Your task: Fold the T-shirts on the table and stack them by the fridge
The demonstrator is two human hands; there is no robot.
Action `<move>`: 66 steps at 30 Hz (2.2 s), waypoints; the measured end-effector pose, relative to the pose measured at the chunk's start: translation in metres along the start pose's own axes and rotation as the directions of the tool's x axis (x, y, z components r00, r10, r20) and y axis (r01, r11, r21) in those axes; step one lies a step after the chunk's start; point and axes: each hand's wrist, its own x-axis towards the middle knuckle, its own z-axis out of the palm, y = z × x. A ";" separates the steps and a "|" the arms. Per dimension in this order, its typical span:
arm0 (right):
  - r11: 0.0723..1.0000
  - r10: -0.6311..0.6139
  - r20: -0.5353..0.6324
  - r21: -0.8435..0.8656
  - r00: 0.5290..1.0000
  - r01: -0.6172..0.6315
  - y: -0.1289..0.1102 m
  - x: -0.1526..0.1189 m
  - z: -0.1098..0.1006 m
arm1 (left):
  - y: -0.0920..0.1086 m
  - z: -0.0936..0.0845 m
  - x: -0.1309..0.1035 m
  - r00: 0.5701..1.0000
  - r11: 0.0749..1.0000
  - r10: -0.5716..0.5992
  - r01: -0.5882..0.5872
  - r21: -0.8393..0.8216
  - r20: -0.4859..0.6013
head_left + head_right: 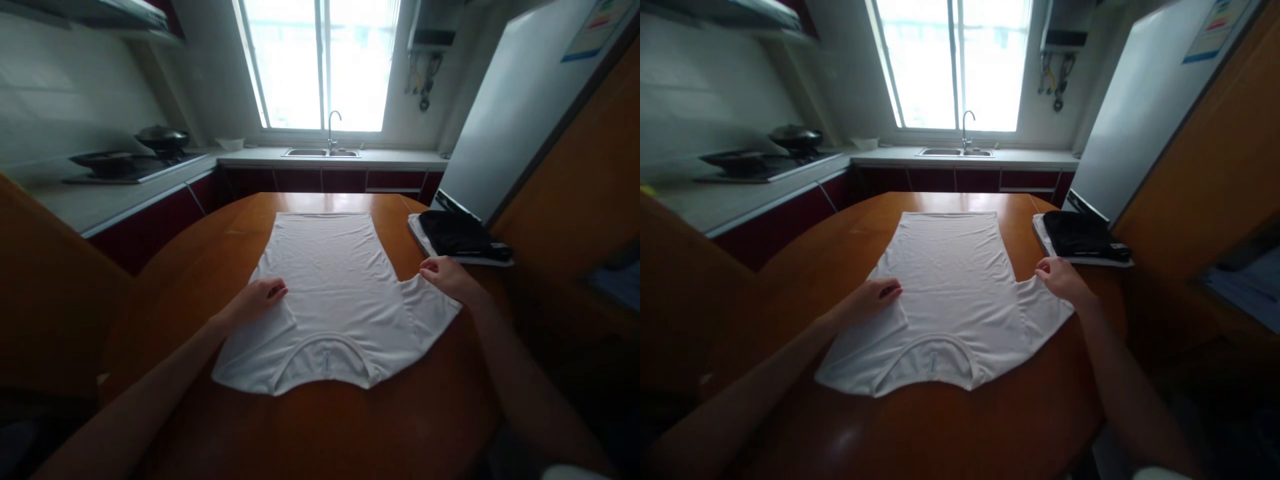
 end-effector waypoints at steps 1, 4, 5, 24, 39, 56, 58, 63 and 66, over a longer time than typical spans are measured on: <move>0.998 0.058 0.049 -0.041 0.997 -0.056 0.010 -0.002 -0.002 | 0.000 0.000 0.001 1.000 1.000 -0.006 0.006 0.007 0.000; 0.968 0.221 0.152 -0.154 0.963 -0.198 0.028 -0.006 -0.009 | -0.002 -0.002 0.003 1.000 1.000 -0.008 0.008 0.018 -0.018; 0.957 0.260 0.173 -0.181 0.950 -0.229 0.031 -0.007 -0.012 | -0.003 -0.002 0.004 1.000 1.000 -0.006 0.006 0.020 -0.026; 0.946 -0.077 0.372 0.322 0.925 -0.050 0.015 -0.016 -0.016 | -0.020 0.002 0.010 0.984 0.994 0.108 -0.102 0.044 -0.141; 0.606 -0.401 0.192 0.789 0.896 0.102 -0.060 -0.015 0.037 | -0.023 0.005 0.011 0.982 0.990 0.142 -0.140 0.025 -0.121; 0.923 -0.115 -0.222 0.335 0.968 0.187 -0.036 0.002 0.043 | 0.001 -0.017 0.006 0.934 0.995 -0.042 0.008 -0.097 -0.354; 0.928 -0.221 -0.176 0.266 0.959 0.262 -0.048 -0.008 0.047 | 0.004 -0.020 0.005 0.921 0.994 -0.049 0.008 -0.108 -0.387; 0.904 -0.410 0.031 0.145 0.911 0.402 -0.081 -0.039 0.064 | 0.002 -0.014 0.006 0.928 0.993 -0.040 -0.006 -0.122 -0.371; 0.919 -0.394 0.122 0.057 0.911 0.390 -0.094 -0.052 0.075 | -0.003 -0.008 0.007 0.938 0.993 -0.029 -0.014 -0.121 -0.346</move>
